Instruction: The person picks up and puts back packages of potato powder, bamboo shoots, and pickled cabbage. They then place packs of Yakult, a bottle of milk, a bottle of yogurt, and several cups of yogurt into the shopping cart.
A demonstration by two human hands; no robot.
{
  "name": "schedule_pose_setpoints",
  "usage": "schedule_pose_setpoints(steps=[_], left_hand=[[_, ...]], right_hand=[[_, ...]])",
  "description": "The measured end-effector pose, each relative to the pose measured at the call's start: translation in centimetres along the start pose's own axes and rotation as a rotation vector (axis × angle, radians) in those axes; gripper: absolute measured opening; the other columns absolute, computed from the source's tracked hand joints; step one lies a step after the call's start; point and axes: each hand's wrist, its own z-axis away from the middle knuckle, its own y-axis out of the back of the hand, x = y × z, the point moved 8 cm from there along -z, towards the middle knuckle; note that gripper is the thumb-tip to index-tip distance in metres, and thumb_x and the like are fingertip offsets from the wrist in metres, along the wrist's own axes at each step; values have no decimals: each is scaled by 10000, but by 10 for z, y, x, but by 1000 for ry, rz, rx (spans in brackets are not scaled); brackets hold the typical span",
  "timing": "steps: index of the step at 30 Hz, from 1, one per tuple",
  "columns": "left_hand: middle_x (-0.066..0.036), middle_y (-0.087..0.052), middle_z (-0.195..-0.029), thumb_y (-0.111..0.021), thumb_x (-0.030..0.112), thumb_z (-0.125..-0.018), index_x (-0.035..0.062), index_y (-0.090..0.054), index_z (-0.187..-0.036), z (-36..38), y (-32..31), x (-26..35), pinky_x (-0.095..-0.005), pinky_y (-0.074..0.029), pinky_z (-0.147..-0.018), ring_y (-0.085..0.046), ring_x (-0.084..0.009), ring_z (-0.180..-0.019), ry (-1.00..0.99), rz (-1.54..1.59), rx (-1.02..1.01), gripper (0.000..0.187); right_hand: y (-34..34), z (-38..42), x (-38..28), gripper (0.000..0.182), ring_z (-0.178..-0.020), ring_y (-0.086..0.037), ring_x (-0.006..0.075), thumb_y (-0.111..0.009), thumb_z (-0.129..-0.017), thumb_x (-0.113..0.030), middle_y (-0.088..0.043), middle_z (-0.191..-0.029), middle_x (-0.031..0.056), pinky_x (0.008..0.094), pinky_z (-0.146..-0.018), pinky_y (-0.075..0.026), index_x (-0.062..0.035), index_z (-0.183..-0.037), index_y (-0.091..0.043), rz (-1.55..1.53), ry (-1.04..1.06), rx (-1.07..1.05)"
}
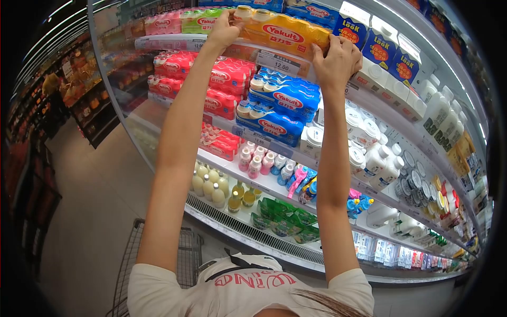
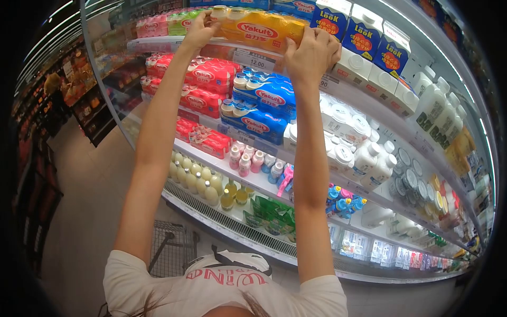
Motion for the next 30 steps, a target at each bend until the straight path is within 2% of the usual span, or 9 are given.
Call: schedule_pose_setpoints(steps=[4,6,9,10,13,14,17,23,30], left_hand=[[-84,-541,-1220,-598,103,-918,6,-447,-1288,-2,14,45,-313,-523,-861,-567,-173,-1051,-185,42,80,411],[-64,-576,-1123,-590,47,-896,34,-475,-1236,-1,22,60,-289,-494,-852,-568,-152,-1013,-231,23,130,359],[-72,-573,-1145,-567,-10,-899,46,-446,-1255,19,25,81,-282,-495,-844,-574,-151,-1014,-132,343,125,380],[-81,-572,-1154,-566,0,-906,45,-432,-1273,29,27,94,-282,-501,-842,-575,-157,-1023,-107,389,131,393],[-94,-532,-1219,-593,100,-920,19,-439,-1288,68,43,110,-347,-527,-865,-577,-193,-1063,-88,464,160,407],[-96,-513,-1246,-607,144,-924,7,-449,-1287,84,50,115,-379,-536,-878,-577,-208,-1078,-90,477,171,420],[-113,-495,-1260,-615,175,-921,3,-415,-1326,154,66,125,-391,-558,-861,-578,-234,-1106,143,402,225,484],[-115,-538,-1215,-681,159,-870,-1,-418,-1371,296,85,103,-326,-577,-812,-589,-201,-1056,494,416,344,588],[-138,-569,-1218,-590,223,-932,-41,-435,-1348,345,108,105,-351,-565,-841,-585,-214,-1093,613,537,338,516]], right_hand=[[1,5,1,427,-1156,-427,287,-721,-775,-309,-592,-1120,75,501,-1071,-177,-45,-1104,-651,-82,6,98],[4,6,1,428,-1194,-420,270,-707,-794,-306,-600,-1120,69,512,-1083,-138,-55,-1134,-637,-157,-7,159],[18,-1,-1,414,-1166,-467,301,-691,-837,-342,-620,-1130,107,447,-1059,-240,-47,-1124,-642,-328,-16,246],[18,-3,0,409,-1110,-536,259,-638,-903,-301,-626,-1108,119,380,-993,-378,-42,-1213,-572,-463,-2,247],[22,0,-19,425,-1048,-583,195,-571,-957,-271,-625,-1094,121,309,-890,-473,-48,-1307,-482,-1236,-182,40],[33,4,-26,456,-1009,-608,144,-525,-980,-264,-621,-1092,126,260,-835,-508,-50,-1365,-408,-1162,-150,11],[36,45,-34,440,-1035,-607,151,-524,-980,-250,-618,-1121,130,249,-821,-518,-38,-1354,-428,-1344,-310,-137],[34,173,-57,432,-1058,-613,181,-470,-997,-285,-587,-1216,110,289,-781,-563,-12,-1333,-465,-1653,-919,-425],[33,210,-85,443,-1084,-606,209,-429,-1012,-252,-570,-1248,125,353,-874,-535,32,-1352,-429,-1822,-1069,-515]])
